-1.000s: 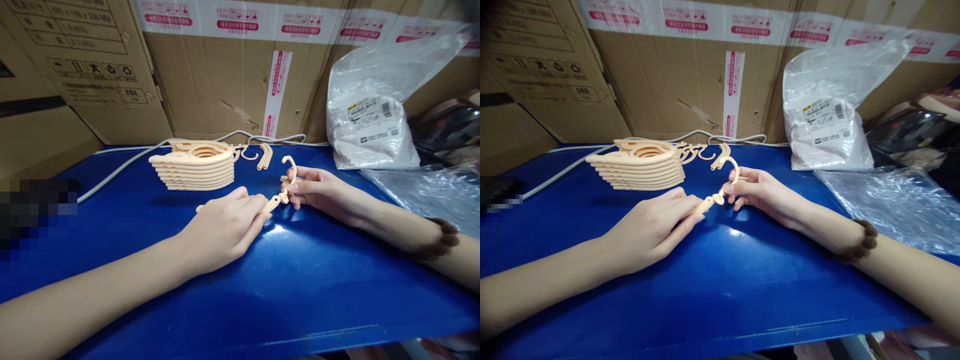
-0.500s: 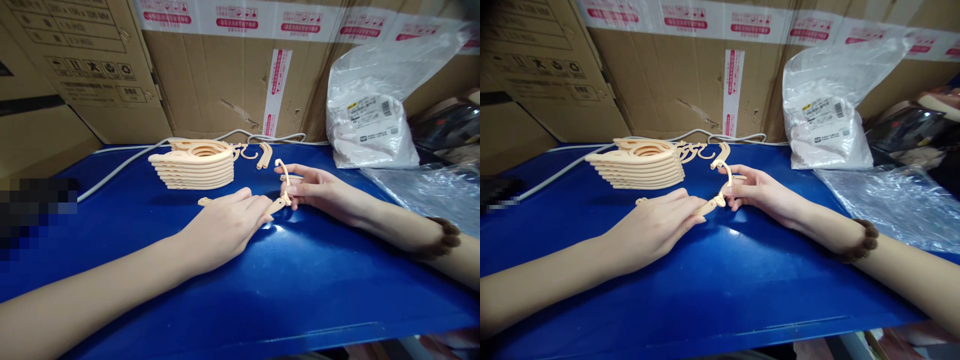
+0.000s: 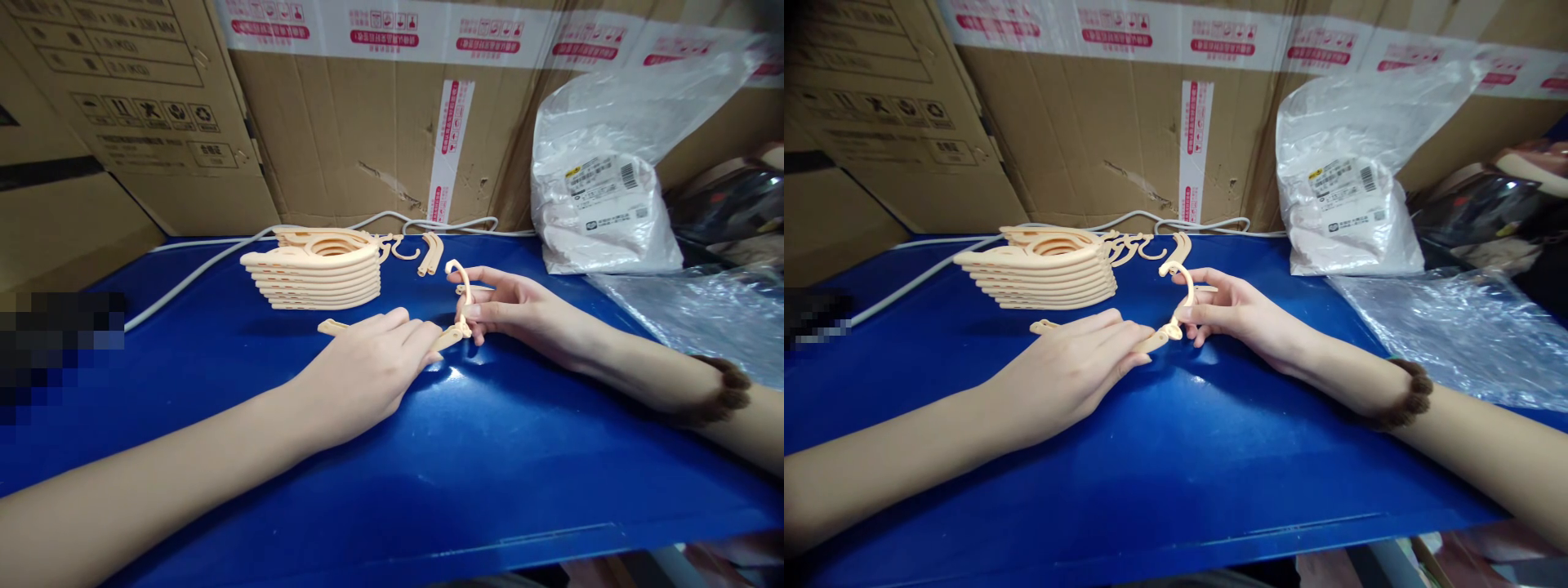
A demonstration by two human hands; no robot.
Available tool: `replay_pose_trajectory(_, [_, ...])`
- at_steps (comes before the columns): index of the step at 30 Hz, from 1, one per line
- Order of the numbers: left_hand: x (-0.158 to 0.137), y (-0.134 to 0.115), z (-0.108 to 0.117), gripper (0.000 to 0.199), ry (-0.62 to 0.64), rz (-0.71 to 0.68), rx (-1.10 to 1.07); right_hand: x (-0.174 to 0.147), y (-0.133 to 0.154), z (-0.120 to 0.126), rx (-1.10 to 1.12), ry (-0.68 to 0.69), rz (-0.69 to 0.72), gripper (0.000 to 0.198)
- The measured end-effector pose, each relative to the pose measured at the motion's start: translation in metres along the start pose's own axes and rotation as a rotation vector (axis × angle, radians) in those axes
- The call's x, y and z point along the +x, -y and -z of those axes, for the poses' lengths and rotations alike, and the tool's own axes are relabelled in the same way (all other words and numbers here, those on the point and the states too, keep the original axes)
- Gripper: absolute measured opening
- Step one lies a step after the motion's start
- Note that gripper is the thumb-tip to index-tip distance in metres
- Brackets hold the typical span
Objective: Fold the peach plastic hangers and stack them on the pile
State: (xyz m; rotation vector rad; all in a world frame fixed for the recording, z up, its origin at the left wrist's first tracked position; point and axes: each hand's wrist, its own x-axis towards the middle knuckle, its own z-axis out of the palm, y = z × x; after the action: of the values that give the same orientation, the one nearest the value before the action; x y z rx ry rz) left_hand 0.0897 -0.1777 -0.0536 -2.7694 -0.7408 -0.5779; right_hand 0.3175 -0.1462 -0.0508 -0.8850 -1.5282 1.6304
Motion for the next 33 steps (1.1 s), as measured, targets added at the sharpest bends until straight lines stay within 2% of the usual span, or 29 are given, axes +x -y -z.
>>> replay_pose_trajectory(13, [0.0002,0.0011,-0.0006,0.035,0.031,0.010,0.013,-0.0002,0.0034,-0.0060,-0.051,-0.027,0.002,0.041])
replay_pose_trajectory(21, [0.0016,0.0010,0.0016,0.030,0.053,0.025,-0.018,-0.0011,0.0032,-0.0062,-0.127,-0.033,0.052,0.042])
replay_pose_trajectory(27, [0.0022,0.0003,0.0013,0.031,0.077,0.047,0.025,-0.0013,0.0039,-0.0051,-0.180,-0.044,0.067,0.058])
replay_pose_trajectory(33, [0.0009,0.0001,-0.0002,0.031,0.089,0.016,0.081,-0.0021,0.0053,-0.0048,-0.211,-0.012,0.081,0.058])
